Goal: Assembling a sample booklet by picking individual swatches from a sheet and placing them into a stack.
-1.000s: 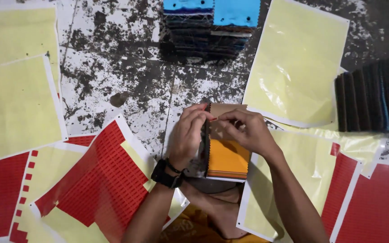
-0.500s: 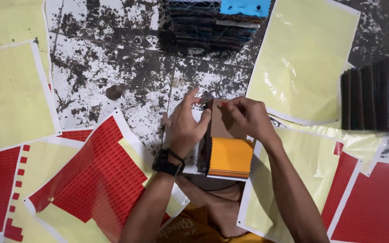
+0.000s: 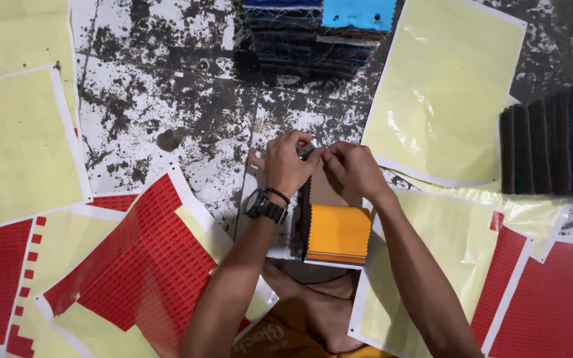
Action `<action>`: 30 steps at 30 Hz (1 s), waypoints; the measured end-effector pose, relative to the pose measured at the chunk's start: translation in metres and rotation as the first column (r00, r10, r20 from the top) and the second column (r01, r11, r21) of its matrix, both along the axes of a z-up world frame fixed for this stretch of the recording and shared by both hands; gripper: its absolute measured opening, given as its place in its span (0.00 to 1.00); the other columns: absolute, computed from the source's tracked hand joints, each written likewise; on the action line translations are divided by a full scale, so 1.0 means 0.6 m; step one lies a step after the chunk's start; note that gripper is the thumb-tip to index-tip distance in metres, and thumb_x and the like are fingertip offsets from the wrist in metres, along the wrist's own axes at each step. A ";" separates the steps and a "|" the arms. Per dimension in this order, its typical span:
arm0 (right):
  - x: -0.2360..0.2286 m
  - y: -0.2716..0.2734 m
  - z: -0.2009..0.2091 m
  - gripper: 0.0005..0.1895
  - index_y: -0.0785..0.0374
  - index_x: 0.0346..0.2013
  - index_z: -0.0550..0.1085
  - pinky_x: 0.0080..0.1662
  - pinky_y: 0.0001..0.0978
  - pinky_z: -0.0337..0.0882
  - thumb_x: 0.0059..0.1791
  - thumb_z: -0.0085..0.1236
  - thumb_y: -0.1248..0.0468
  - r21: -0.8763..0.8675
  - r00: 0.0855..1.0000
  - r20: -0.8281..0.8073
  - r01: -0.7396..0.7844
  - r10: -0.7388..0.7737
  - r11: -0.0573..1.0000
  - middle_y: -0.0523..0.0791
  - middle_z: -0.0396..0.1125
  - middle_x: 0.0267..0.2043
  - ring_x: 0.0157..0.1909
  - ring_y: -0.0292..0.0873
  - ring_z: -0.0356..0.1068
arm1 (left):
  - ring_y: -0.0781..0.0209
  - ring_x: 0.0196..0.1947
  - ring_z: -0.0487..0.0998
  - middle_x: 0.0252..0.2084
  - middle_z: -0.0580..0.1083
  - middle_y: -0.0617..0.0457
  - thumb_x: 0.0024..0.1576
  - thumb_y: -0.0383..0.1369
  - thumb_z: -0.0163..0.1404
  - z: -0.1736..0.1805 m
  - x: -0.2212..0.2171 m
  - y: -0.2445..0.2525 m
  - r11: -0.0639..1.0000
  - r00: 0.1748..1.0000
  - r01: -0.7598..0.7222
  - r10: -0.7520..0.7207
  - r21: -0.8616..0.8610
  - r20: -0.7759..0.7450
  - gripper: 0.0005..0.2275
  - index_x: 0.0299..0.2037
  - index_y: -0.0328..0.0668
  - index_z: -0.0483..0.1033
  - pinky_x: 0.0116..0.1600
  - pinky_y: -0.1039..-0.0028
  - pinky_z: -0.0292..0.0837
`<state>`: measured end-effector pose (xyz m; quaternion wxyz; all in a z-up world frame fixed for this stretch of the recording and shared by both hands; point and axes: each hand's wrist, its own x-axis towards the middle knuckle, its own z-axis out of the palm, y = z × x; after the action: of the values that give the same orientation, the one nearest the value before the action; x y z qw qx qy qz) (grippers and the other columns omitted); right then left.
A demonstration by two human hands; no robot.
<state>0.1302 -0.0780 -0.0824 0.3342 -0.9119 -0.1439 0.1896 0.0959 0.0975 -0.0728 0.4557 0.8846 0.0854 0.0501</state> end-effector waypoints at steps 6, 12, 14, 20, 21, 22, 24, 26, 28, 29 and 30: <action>0.005 -0.001 -0.036 0.09 0.54 0.40 0.80 0.46 0.46 0.77 0.47 0.62 0.58 -0.146 0.992 0.129 0.003 0.016 0.989 0.46 0.74 0.34 0.43 0.52 0.77 | 0.47 0.51 0.77 0.40 0.77 0.56 0.43 0.43 0.67 -0.023 0.008 -0.009 0.999 0.996 -0.037 0.039 0.027 -0.081 0.21 0.46 0.52 0.77 0.60 0.56 0.66; 0.025 -0.017 -0.024 0.14 0.53 0.43 0.80 0.42 0.45 0.76 0.44 0.68 0.63 -0.210 0.865 0.449 -0.142 0.225 0.967 0.43 0.67 0.34 0.39 0.53 0.73 | 0.49 0.61 0.67 0.52 0.71 0.61 0.50 0.42 0.60 -0.059 0.016 -0.020 0.994 0.977 -0.059 0.078 0.097 -0.199 0.21 0.54 0.61 0.71 0.61 0.32 0.51; 0.022 -0.020 -0.044 0.10 0.52 0.39 0.80 0.39 0.43 0.75 0.43 0.70 0.61 -0.219 0.782 0.570 -0.151 0.252 0.964 0.42 0.68 0.32 0.37 0.51 0.73 | 0.48 0.61 0.68 0.54 0.70 0.60 0.50 0.38 0.57 -0.039 0.005 -0.011 0.999 0.988 -0.041 0.046 0.034 -0.147 0.21 0.56 0.59 0.70 0.61 0.33 0.53; 0.009 -0.016 -0.058 0.07 0.49 0.32 0.78 0.42 0.36 0.70 0.42 0.70 0.60 -0.187 0.569 0.787 -0.148 0.239 0.971 0.37 0.68 0.36 0.41 0.43 0.69 | 0.49 0.58 0.72 0.51 0.71 0.60 0.54 0.29 0.50 -0.054 -0.007 0.006 0.996 0.997 -0.044 0.038 -0.082 -0.072 0.19 0.58 0.57 0.69 0.64 0.28 0.43; 0.006 -0.012 -0.047 0.07 0.50 0.32 0.77 0.44 0.38 0.70 0.43 0.68 0.61 -0.186 0.560 0.791 -0.164 0.247 0.969 0.38 0.67 0.40 0.44 0.44 0.68 | 0.47 0.57 0.73 0.50 0.72 0.58 0.55 0.28 0.49 -0.043 -0.010 0.010 0.994 0.998 -0.028 0.021 -0.109 -0.065 0.19 0.57 0.56 0.69 0.65 0.29 0.45; -0.001 -0.013 -0.049 0.07 0.50 0.32 0.77 0.44 0.38 0.70 0.43 0.68 0.61 -0.184 0.558 0.792 -0.166 0.246 0.969 0.38 0.67 0.40 0.44 0.44 0.68 | 0.47 0.57 0.73 0.50 0.72 0.58 0.55 0.28 0.49 -0.048 -0.012 0.013 0.994 0.998 -0.030 0.024 -0.106 -0.063 0.19 0.57 0.56 0.69 0.65 0.29 0.45; -0.013 -0.013 -0.052 0.06 0.52 0.28 0.74 0.41 0.38 0.71 0.38 0.63 0.62 -0.133 0.643 0.711 -0.275 0.285 0.952 0.40 0.67 0.35 0.40 0.46 0.71 | 0.56 0.58 0.74 0.46 0.73 0.65 0.52 0.29 0.49 -0.057 -0.014 0.020 0.995 0.997 -0.011 0.004 -0.100 -0.072 0.19 0.54 0.60 0.71 0.67 0.39 0.48; -0.030 -0.013 0.022 0.06 0.57 0.32 0.76 0.41 0.43 0.73 0.42 0.63 0.63 -0.010 0.829 0.493 -0.299 0.265 0.954 0.46 0.71 0.34 0.39 0.51 0.73 | 0.56 0.57 0.74 0.44 0.74 0.67 0.51 0.30 0.49 -0.076 -0.013 0.026 0.993 0.998 0.022 -0.030 -0.118 -0.064 0.18 0.52 0.63 0.73 0.67 0.41 0.48; -0.037 -0.015 0.061 0.06 0.62 0.35 0.78 0.41 0.47 0.75 0.45 0.62 0.65 0.112 0.942 0.225 -0.280 0.250 0.953 0.51 0.74 0.33 0.37 0.57 0.76 | 0.57 0.56 0.74 0.41 0.75 0.68 0.51 0.30 0.48 -0.086 -0.011 0.025 0.988 0.996 0.059 -0.068 -0.139 -0.059 0.17 0.50 0.65 0.74 0.67 0.44 0.47; -0.036 -0.016 0.062 0.08 0.64 0.38 0.78 0.40 0.48 0.75 0.47 0.62 0.64 0.169 0.966 0.177 -0.221 0.191 0.961 0.54 0.74 0.34 0.37 0.59 0.76 | 0.57 0.56 0.74 0.41 0.76 0.69 0.51 0.30 0.48 -0.085 -0.012 0.024 0.984 0.994 0.084 -0.094 -0.155 -0.061 0.17 0.50 0.65 0.75 0.67 0.44 0.47; -0.034 -0.017 0.065 0.10 0.65 0.42 0.78 0.38 0.49 0.74 0.48 0.61 0.63 0.222 0.983 0.125 -0.158 0.133 0.962 0.56 0.74 0.34 0.37 0.61 0.76 | 0.57 0.56 0.74 0.40 0.77 0.69 0.52 0.31 0.48 -0.085 -0.012 0.023 0.979 0.991 0.108 -0.120 -0.171 -0.063 0.17 0.50 0.65 0.75 0.67 0.44 0.47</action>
<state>0.1096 -0.0881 -0.0437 0.4149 -0.8627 -0.2496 0.1457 0.0887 0.1111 -0.1238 0.5270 0.8479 0.0549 -0.0157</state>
